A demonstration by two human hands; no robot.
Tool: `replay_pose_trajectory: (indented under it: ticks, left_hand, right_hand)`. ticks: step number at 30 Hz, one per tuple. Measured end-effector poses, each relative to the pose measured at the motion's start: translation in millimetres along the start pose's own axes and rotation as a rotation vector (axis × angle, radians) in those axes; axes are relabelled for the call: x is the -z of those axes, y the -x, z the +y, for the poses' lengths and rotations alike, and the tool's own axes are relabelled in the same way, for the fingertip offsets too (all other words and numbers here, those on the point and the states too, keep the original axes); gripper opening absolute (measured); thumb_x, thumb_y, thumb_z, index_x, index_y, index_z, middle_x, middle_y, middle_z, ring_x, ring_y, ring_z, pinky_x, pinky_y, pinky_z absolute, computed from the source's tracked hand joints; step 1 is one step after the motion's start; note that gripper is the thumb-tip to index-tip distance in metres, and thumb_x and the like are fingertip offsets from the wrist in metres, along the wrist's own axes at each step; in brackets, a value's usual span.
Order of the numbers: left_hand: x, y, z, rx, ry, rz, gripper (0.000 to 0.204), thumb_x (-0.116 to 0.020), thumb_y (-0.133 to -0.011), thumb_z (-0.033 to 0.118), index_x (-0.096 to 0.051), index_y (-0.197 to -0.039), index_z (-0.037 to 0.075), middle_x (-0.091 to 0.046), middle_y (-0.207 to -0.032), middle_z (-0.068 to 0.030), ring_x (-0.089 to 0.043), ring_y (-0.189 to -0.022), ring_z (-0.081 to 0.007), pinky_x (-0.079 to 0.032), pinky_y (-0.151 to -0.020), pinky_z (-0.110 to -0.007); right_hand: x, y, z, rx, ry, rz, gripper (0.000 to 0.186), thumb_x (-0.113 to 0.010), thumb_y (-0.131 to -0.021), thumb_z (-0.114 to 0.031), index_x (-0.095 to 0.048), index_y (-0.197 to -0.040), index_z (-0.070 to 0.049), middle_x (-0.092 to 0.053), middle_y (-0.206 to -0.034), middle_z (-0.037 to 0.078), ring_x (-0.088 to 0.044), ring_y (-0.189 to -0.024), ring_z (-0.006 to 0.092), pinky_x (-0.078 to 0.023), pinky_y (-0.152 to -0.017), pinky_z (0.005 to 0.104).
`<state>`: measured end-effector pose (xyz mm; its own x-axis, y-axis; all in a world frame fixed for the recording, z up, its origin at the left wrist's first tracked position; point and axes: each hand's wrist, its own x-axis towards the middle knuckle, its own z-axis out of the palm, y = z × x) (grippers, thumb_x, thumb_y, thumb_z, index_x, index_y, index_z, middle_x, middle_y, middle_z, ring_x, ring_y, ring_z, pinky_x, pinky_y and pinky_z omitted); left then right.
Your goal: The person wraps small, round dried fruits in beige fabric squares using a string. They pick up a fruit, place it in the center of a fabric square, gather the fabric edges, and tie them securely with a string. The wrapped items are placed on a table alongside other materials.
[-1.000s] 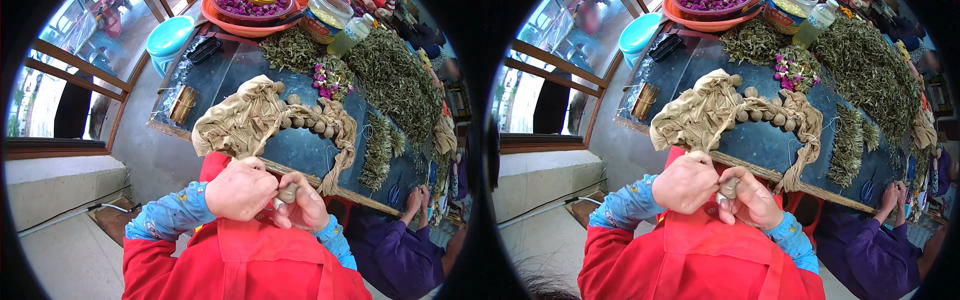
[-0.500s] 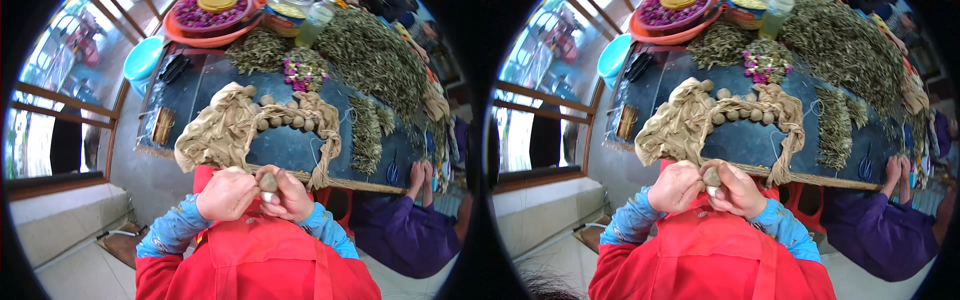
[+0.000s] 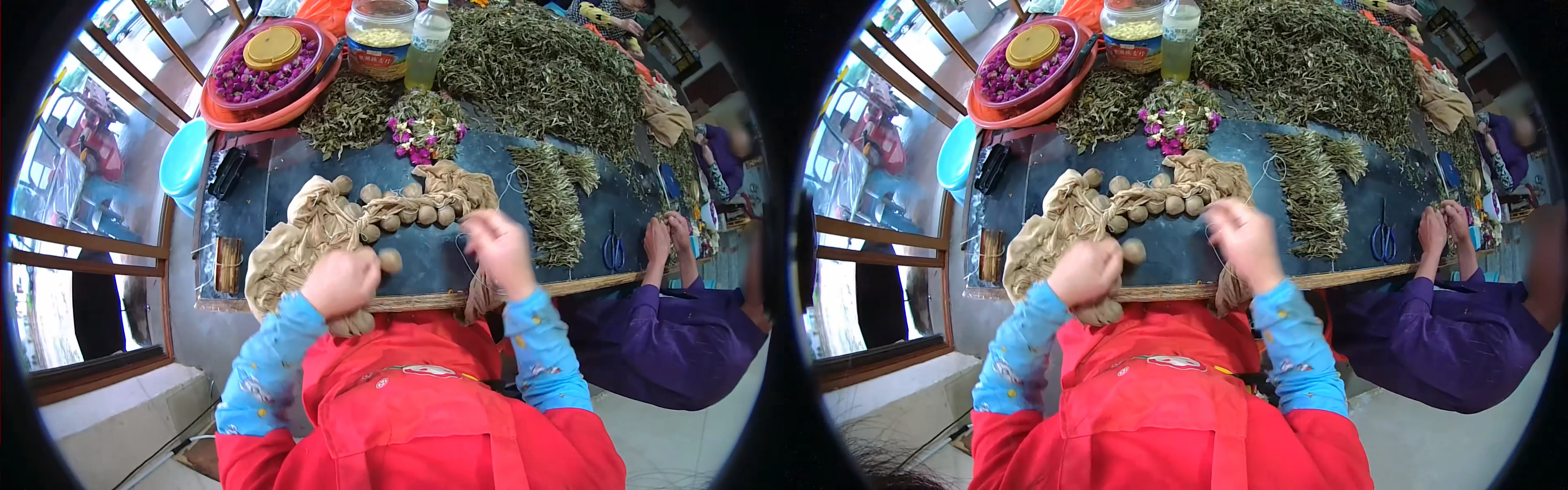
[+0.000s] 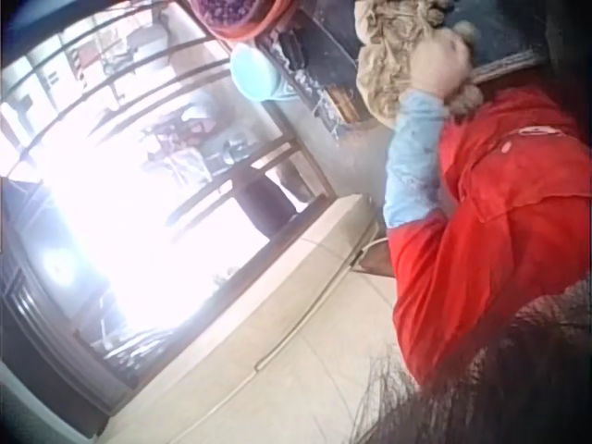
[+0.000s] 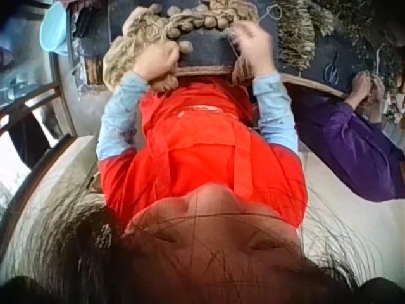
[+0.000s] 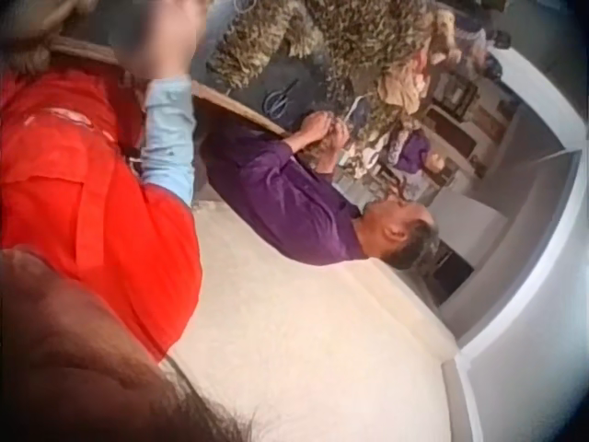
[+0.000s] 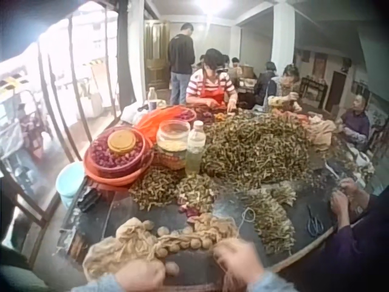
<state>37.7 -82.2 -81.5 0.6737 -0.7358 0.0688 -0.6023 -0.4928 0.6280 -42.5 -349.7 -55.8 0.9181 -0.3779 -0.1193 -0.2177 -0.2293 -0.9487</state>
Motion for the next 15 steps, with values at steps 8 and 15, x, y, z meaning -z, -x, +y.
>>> replay_pose_trajectory:
  ticks: [8,15]
  left_hand:
    - [46,-52,-15,0.077,-0.403,0.457,0.02,-0.056,-0.093,0.018,-0.054,-0.078,0.005,-0.064,-0.069,-0.0143,-0.065,-0.062,-0.0338,-0.051,-0.055,-0.044]
    - [62,11,34,0.172,0.508,0.19,0.015,-0.056,-0.095,0.01,-0.066,-0.094,0.0,-0.066,-0.076,-0.0085,-0.063,-0.061,-0.018,-0.049,-0.056,-0.032]
  right_hand:
    - [70,-90,78,0.375,0.814,0.379,0.015,-0.067,-0.086,-0.015,-0.07,-0.093,-0.002,-0.068,-0.085,0.018,-0.066,-0.077,0.0344,-0.053,-0.07,0.0435]
    - [52,-95,78,0.202,1.007,0.436,0.015,-0.063,-0.089,-0.018,-0.06,-0.09,-0.003,-0.064,-0.092,0.017,-0.064,-0.086,0.0369,-0.051,-0.076,0.0467]
